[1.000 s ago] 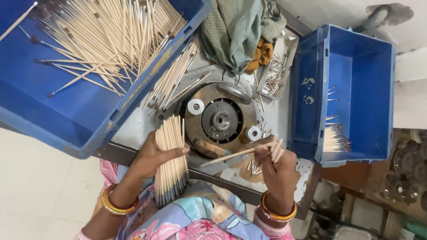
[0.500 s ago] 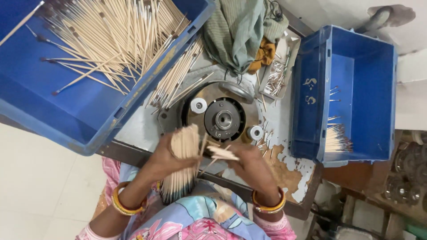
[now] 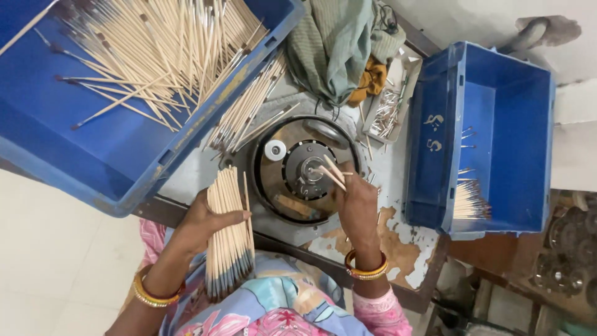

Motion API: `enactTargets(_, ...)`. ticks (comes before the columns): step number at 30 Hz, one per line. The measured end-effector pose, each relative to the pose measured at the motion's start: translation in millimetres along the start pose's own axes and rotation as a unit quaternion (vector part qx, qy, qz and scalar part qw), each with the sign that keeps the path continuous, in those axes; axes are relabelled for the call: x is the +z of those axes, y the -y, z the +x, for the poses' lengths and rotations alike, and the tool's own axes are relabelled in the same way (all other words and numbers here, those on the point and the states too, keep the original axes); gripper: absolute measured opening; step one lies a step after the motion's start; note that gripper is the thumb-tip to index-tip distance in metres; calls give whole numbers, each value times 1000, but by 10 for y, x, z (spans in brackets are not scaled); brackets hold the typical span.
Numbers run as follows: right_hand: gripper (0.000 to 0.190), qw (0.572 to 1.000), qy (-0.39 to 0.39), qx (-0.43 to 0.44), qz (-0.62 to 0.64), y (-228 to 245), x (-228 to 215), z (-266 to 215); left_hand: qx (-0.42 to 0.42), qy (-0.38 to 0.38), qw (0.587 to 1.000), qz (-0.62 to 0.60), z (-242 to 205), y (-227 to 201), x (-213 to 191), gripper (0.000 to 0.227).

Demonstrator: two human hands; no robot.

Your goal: The person processes wooden matchsticks by feeding them into a rotating crimping machine. They hold a bundle of sticks in their left hand and repeatedly insert them into the machine's central mechanism with their right hand. The processed sticks are then placed into a blue plastic bin.

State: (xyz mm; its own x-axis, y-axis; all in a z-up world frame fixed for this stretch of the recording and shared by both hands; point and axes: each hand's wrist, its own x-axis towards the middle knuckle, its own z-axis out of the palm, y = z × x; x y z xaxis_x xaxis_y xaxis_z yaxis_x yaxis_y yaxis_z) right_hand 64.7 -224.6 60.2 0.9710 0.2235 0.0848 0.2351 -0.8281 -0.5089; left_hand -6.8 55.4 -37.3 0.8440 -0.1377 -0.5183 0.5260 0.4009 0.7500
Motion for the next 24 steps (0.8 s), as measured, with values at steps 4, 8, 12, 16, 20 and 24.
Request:
enactTargets(4,20,997,-52,-65,5,-213,200,11,-21,27,999,0,-23,35,-9,47)
enactTargets(8,12,993,-4,-3,114,14,138,-107,-5,79,996,30,-110,75,64,43)
enactTargets(12,21,931,-41,177,318,184,108,-349,11,72,996,51,-15,89,146,47)
enactTargets(16,18,979,121,30,164,468,141,-312,-63,15,998,-4,157,230,107,56)
enactTargets(20,18,974,156,78,142,601,186,-347,-80,33,996,-36,19,159,69,50)
enactTargets(24,20,962,163,55,210,717,202,-230,27,61,992,106,-200,-67,95,44)
